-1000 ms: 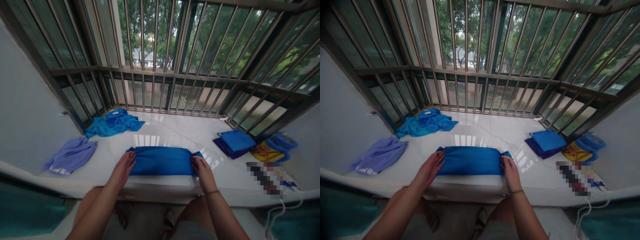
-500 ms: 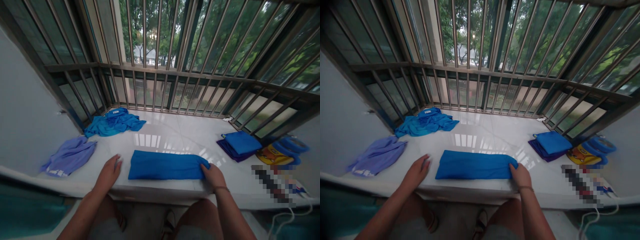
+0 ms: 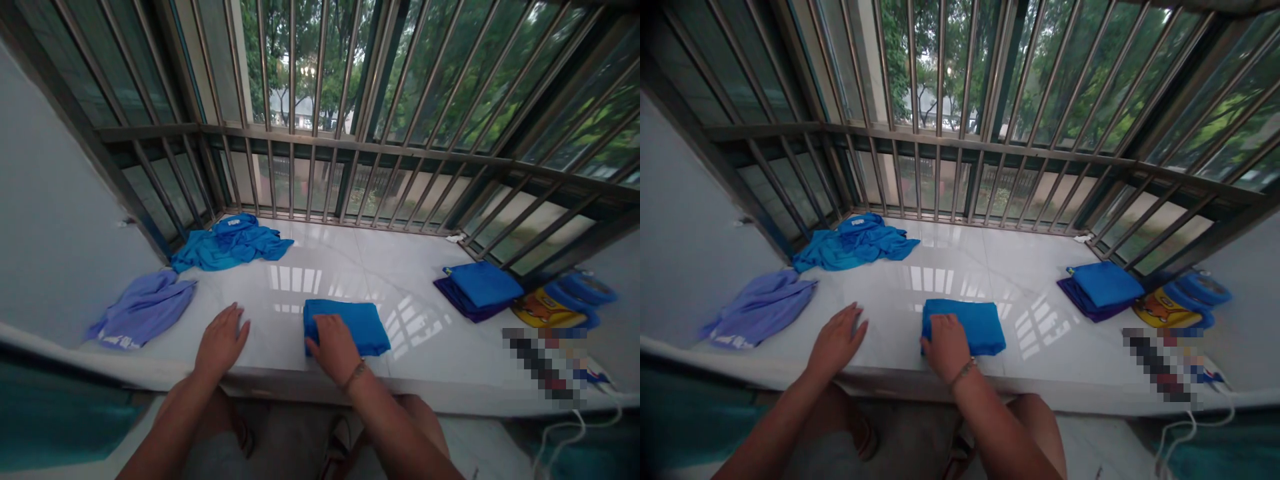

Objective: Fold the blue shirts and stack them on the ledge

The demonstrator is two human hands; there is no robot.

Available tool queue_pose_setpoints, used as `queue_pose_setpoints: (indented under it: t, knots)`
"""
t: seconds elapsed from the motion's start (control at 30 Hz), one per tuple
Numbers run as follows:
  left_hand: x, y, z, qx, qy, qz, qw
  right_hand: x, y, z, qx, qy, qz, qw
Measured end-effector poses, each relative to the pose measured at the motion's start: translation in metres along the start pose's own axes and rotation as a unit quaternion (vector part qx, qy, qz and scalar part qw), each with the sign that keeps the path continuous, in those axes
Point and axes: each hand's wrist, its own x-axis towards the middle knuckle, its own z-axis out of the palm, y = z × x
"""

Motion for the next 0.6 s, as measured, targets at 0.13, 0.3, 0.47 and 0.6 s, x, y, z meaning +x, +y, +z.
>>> queue_pose_setpoints:
  t: [0.13, 0.3, 0.47, 0.6]
  knots:
    - [0.000, -0.005, 0.005, 0.005, 0.021, 0.017, 1.000, -0.012, -0.011, 0.074, -0.011, 0.000, -0.029, 1.000]
    - [0.002, -0.014, 0.012, 0.027, 0.041, 0.044, 0.998, -0.055, 0.028, 0.105, -0.051, 0.044, -0.129, 0.989]
    - [0.003, -0.021, 0.019, 0.037, 0.031, 0.042, 0.998, -0.090, 0.077, 0.059, 0.044, 0.086, -0.120, 0.988]
    - [0.003, -0.025, 0.022, 0.025, 0.016, 0.022, 0.999, -0.095, 0.129, -0.030, 0.206, 0.242, 0.029, 0.948]
